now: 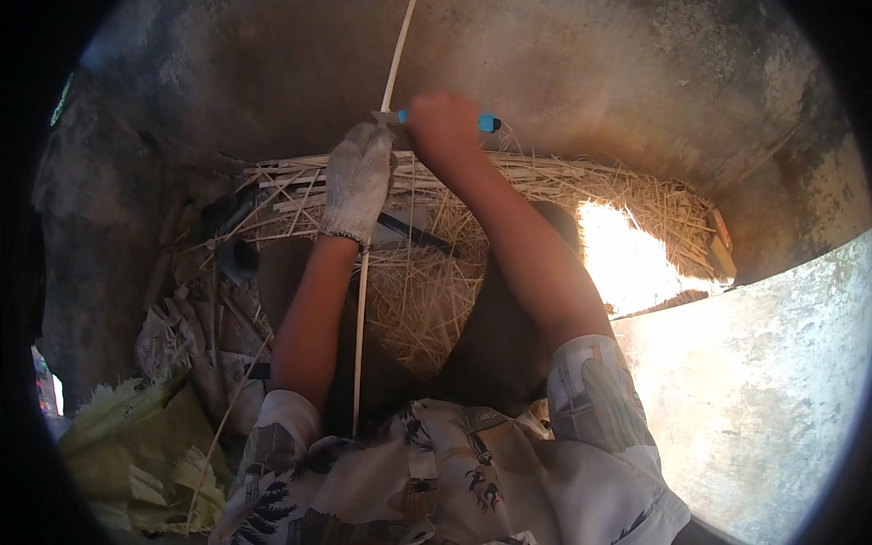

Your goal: The person sits cross-legged on the floor and uses a knife to split long bamboo strips into thinner pieces. They hold the bamboo with a gloved left hand and carefully shave the material with the knife in their right hand, discarding the shavings onto the floor.

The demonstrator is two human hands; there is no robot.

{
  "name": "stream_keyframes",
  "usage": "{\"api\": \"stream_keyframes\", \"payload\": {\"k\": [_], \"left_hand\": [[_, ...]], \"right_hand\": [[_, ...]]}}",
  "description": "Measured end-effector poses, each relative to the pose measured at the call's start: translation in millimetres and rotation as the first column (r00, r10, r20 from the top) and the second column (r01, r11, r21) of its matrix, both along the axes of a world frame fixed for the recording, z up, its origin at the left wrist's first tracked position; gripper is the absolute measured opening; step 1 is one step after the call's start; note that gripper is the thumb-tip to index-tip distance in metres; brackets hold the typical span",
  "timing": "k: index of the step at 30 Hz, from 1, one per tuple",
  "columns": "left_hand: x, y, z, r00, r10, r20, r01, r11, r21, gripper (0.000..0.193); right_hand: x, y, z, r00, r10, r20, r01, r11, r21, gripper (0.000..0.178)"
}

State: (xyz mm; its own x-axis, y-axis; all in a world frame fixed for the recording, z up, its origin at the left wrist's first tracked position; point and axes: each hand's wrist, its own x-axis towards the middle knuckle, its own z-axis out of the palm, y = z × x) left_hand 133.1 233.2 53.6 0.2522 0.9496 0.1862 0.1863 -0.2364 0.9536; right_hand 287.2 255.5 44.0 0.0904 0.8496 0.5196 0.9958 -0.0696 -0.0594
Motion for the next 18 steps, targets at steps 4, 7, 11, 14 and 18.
{"api": "stream_keyframes", "payload": {"k": [4, 7, 11, 14, 18], "left_hand": [[4, 2, -22, 0.946, 0.181, -0.268, -0.071, 0.925, 0.373, 0.031], [6, -8, -19, 0.885, 0.255, -0.389, -0.092, 0.916, 0.391, 0.033], [10, -14, -8, 0.743, 0.245, -0.623, -0.002, 0.931, 0.364, 0.026], [12, -12, -13, 0.740, 0.268, -0.617, -0.034, 0.931, 0.363, 0.030], [11, -4, -19, 0.806, 0.268, -0.527, -0.019, 0.903, 0.430, 0.033]], "right_hand": [[-2, 1, -5, 1.000, 0.000, 0.001, 0.000, 1.000, -0.004, 0.009], [-3, 0, -9, 1.000, -0.016, 0.009, 0.016, 1.000, -0.010, 0.010], [-5, 1, -13, 1.000, -0.019, -0.006, 0.019, 1.000, 0.000, 0.011], [-6, 10, -17, 0.997, -0.057, -0.051, 0.059, 0.997, 0.040, 0.011], [-10, 11, -18, 0.989, -0.099, -0.112, 0.101, 0.995, 0.019, 0.011]]}}
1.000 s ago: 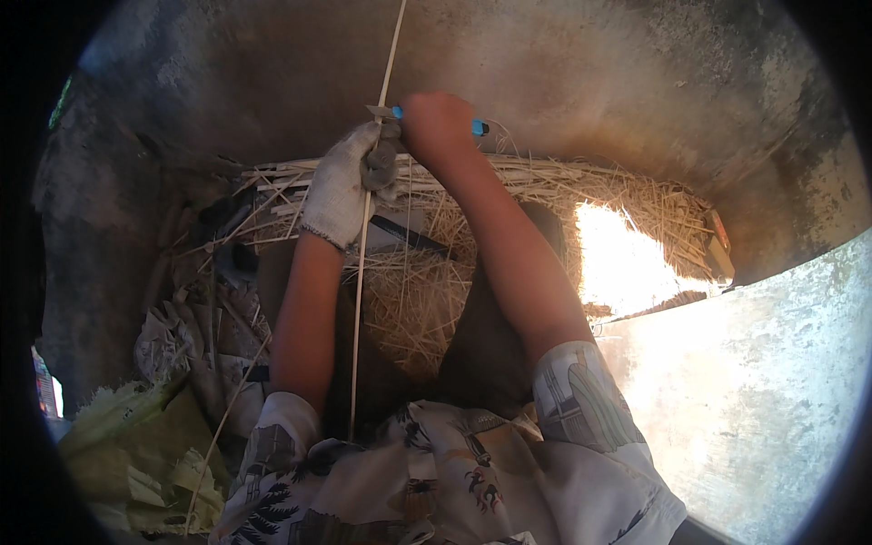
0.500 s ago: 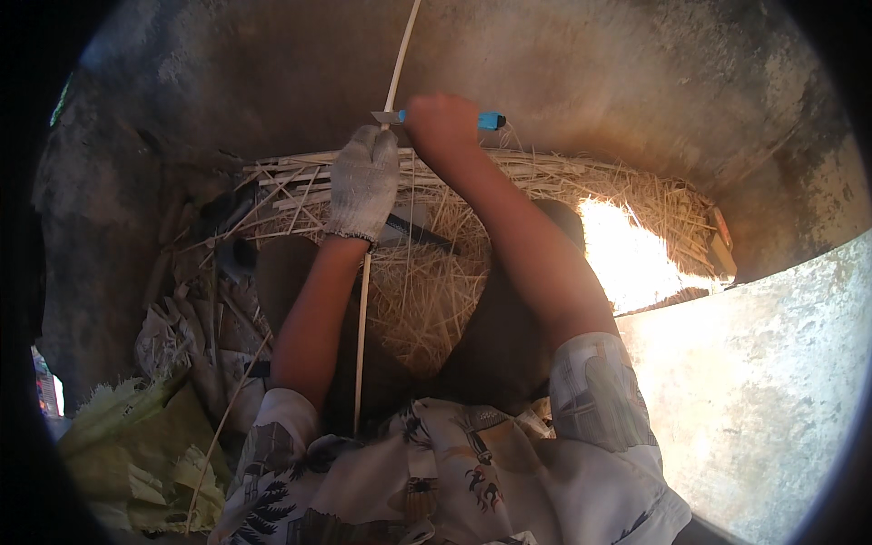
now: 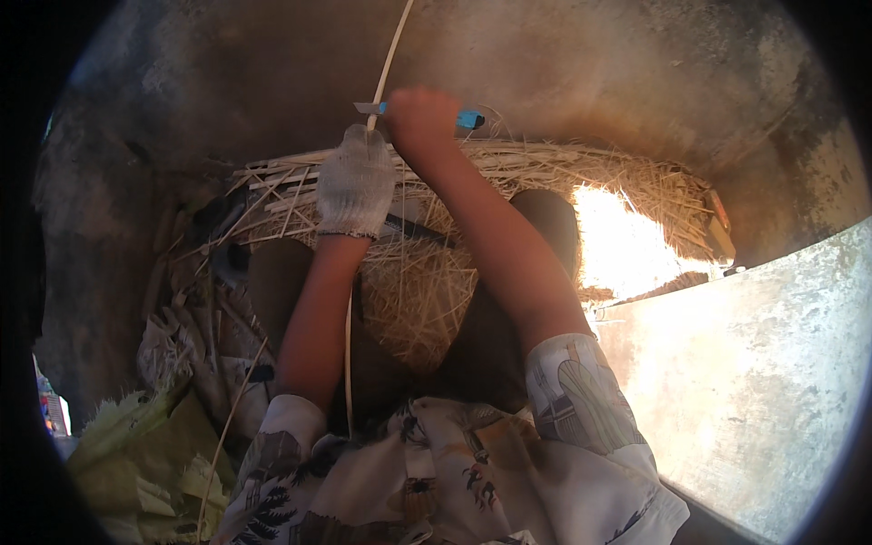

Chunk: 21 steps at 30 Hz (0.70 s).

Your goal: The person sits cross-legged on the floor and uses a knife to split long bamboo strips into thinner pieces. They hold the bamboo with a gloved left hand and carefully shave the material with the knife in their right hand, discarding the shavings onto the floor.

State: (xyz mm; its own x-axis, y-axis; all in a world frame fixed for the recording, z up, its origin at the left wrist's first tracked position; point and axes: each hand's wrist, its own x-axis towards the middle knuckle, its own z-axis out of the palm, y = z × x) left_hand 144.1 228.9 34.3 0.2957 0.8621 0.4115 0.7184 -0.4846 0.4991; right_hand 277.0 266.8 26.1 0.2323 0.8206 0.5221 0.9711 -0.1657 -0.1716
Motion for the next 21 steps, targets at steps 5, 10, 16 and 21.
{"api": "stream_keyframes", "payload": {"k": [5, 10, 16, 21], "left_hand": [[-9, 26, -12, 0.976, -0.063, 0.207, 0.072, 0.997, -0.035, 0.035], [-10, 11, 13, 0.712, 0.153, 0.685, 0.383, 0.734, -0.561, 0.031], [-14, 15, 15, 0.587, 0.202, 0.784, 0.555, 0.605, -0.571, 0.028], [-5, 19, -7, 0.886, -0.043, 0.461, 0.156, 0.965, -0.210, 0.030]], "right_hand": [[-7, -1, 6, 0.999, 0.046, -0.016, -0.046, 0.998, -0.049, 0.012], [5, 0, 4, 0.993, 0.115, 0.029, -0.115, 0.993, -0.018, 0.012], [8, -4, 14, 0.993, 0.098, 0.072, -0.094, 0.994, -0.060, 0.012], [10, -8, 13, 0.990, 0.101, 0.093, -0.093, 0.992, -0.089, 0.012]]}}
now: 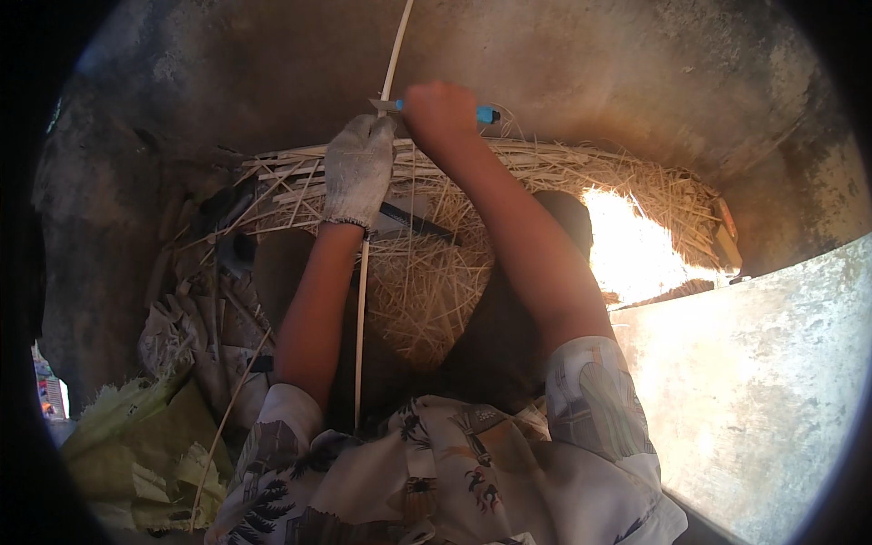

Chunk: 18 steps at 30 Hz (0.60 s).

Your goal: The person sits cross-legged on the floor and uses a knife to split long bamboo strips into thinner pieces. They hold the bamboo with a gloved left hand and carefully shave the material with the knife in their right hand, discarding the shavings onto the floor.

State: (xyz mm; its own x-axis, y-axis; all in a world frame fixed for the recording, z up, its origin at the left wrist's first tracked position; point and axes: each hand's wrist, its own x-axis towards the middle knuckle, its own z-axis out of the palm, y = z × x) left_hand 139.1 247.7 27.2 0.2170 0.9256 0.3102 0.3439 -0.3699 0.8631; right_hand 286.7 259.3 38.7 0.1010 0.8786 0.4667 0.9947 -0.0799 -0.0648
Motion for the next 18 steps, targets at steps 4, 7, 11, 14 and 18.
{"api": "stream_keyframes", "payload": {"k": [4, 7, 11, 14, 18], "left_hand": [[5, -13, 0, 0.948, 0.168, -0.269, -0.088, 0.954, 0.285, 0.029], [5, -15, 1, 0.926, 0.197, -0.322, -0.116, 0.960, 0.254, 0.029], [3, -14, 0, 0.903, 0.250, -0.351, -0.146, 0.944, 0.297, 0.029], [2, -23, 23, 0.907, 0.173, -0.385, -0.109, 0.977, 0.182, 0.028], [4, -24, 17, 0.897, 0.171, -0.407, -0.092, 0.974, 0.207, 0.028]], "right_hand": [[-1, -3, -3, 0.999, -0.035, 0.014, 0.036, 0.999, -0.033, 0.011], [-4, -2, -5, 0.999, -0.031, 0.012, 0.031, 0.999, -0.033, 0.010], [-13, 4, -7, 0.999, -0.032, -0.004, 0.032, 0.999, -0.011, 0.009], [-12, 13, -10, 0.997, -0.071, -0.036, 0.074, 0.994, 0.086, 0.009], [3, 25, 1, 0.973, -0.155, -0.170, 0.175, 0.979, 0.106, 0.015]]}}
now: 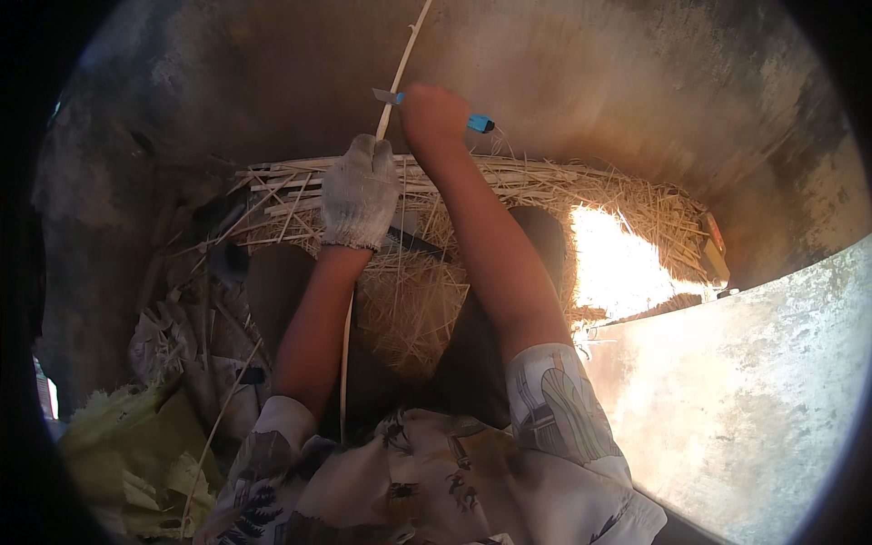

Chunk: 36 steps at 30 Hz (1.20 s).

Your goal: The person sits cross-legged on the floor and uses a knife to split long bamboo strips into thinner pieces. They hold the bamboo with a gloved left hand and carefully shave the material with the knife in their right hand, discarding the shavings onto the floor.

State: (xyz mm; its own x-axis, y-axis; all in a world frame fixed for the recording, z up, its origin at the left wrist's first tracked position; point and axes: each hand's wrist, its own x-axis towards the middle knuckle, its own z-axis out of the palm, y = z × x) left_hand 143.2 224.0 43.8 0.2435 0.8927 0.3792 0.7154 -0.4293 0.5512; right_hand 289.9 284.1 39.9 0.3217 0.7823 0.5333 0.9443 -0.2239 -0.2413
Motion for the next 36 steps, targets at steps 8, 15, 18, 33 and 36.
{"api": "stream_keyframes", "payload": {"k": [8, 15, 18, 33, 36], "left_hand": [[-16, -26, -42, 0.963, -0.172, -0.210, 0.227, 0.934, 0.275, 0.033], [-23, 4, -19, 0.877, 0.045, 0.479, 0.291, 0.743, -0.602, 0.027], [-22, 4, -3, 0.584, 0.215, 0.783, 0.583, 0.561, -0.588, 0.029], [-38, 21, 24, 0.182, 0.356, 0.917, 0.874, 0.369, -0.317, 0.016], [-47, 21, 26, 0.209, 0.318, 0.925, 0.819, 0.459, -0.343, 0.021]], "right_hand": [[118, 24, 28, 0.945, -0.318, -0.072, 0.315, 0.948, -0.051, 0.014], [164, 4, 10, 0.910, -0.241, -0.337, 0.262, 0.965, 0.017, 0.024], [153, 13, 8, 0.934, -0.024, -0.357, 0.078, 0.988, 0.136, 0.029], [13, 3, 24, 0.914, 0.404, -0.040, -0.402, 0.914, 0.049, 0.027], [5, 0, 20, 0.867, 0.486, 0.112, -0.487, 0.873, -0.021, 0.018]]}}
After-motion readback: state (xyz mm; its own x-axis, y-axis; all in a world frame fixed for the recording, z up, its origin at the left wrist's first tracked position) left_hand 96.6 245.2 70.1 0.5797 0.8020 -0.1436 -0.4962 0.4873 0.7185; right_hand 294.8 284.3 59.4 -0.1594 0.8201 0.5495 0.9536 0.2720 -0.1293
